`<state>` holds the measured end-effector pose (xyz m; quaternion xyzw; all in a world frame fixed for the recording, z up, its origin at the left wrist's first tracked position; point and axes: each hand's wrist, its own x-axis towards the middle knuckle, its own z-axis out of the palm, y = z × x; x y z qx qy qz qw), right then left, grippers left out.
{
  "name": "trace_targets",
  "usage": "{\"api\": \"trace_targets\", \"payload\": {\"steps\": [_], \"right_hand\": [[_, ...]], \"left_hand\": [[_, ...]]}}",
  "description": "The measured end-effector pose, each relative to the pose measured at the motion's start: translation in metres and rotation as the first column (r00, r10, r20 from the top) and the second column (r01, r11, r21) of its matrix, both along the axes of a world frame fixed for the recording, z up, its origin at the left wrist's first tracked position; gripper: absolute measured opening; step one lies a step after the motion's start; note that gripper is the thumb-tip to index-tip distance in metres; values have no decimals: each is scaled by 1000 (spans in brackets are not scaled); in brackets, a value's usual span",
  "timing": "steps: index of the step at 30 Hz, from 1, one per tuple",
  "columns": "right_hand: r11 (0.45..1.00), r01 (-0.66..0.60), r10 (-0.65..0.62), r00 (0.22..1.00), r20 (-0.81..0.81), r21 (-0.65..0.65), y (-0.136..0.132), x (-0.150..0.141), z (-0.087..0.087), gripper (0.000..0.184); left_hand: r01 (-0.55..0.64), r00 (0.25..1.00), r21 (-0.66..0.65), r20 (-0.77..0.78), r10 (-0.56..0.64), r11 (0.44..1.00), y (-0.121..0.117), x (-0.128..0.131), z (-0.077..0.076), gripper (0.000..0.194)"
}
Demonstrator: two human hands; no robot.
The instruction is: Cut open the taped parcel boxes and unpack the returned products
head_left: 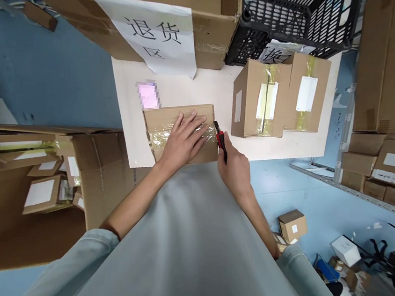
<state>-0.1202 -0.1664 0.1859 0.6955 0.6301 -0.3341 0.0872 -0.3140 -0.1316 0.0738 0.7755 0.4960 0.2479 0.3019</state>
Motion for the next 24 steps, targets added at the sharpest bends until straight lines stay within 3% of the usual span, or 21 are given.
{"api": "trace_targets", "payload": {"steps": [9, 17, 24], "right_hand": [[993, -73, 105, 917, 386, -96, -2, -52, 10, 76], [981, -73, 148, 879, 453, -178, -20, -62, 12, 83], [977, -39, 135, 875, 465, -209, -44, -68, 23, 79]], "left_hand": [[26, 998, -4, 56, -25, 1000, -5, 0, -7, 41], [26, 997, 42, 75, -29, 999, -8, -1, -21, 41], [64, 994, 38, 84, -67, 997, -12, 2, -22, 43]]}}
